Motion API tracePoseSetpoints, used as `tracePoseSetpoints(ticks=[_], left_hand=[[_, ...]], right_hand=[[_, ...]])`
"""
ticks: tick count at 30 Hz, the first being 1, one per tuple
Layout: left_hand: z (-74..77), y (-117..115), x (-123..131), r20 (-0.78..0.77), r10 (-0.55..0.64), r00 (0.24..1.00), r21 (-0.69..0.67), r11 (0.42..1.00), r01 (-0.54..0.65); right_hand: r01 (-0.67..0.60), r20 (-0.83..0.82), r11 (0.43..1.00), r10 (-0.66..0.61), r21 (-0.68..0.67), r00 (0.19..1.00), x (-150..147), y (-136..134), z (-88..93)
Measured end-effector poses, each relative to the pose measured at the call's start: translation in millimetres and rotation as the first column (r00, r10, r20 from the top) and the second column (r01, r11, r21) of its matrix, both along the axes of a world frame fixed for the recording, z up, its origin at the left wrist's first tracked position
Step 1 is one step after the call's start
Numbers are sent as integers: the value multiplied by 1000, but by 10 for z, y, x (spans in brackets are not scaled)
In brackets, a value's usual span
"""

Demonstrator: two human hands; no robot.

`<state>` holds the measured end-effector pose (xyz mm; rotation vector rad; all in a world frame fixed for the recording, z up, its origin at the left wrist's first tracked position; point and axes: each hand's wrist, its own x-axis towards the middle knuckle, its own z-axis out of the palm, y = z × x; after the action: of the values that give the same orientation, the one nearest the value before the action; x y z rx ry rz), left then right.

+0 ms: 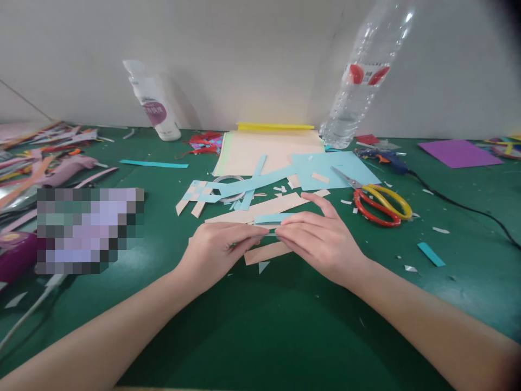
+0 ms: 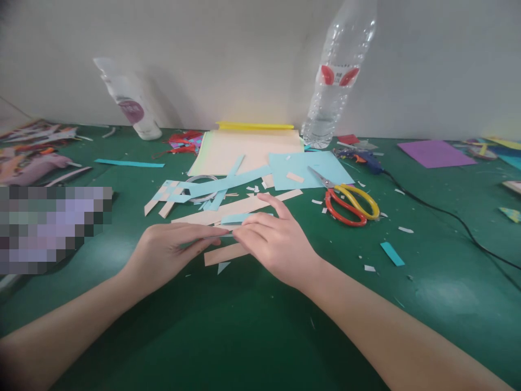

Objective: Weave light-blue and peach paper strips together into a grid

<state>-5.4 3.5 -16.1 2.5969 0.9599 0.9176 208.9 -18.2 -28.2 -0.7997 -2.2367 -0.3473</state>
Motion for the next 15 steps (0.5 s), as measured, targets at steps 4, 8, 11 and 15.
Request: tracePoseSetpoints(ticks=[4, 8, 11, 15], left_hand=[[46, 15, -5, 31, 153, 988, -167, 975, -145], [80, 62, -26, 47, 305, 951, -351, 897, -270], [94, 88, -44, 41, 338, 940, -422, 859, -290], [100, 107, -55, 66, 323, 944, -504, 827, -248]], right_hand=[[50, 12, 998, -50, -40, 999, 71, 64, -8], [119, -63, 979, -131, -166, 989, 149, 154, -43], [115, -160, 953, -164, -280, 973, 169, 181, -55], [78, -311, 882, -246, -465, 918, 166, 162, -43]])
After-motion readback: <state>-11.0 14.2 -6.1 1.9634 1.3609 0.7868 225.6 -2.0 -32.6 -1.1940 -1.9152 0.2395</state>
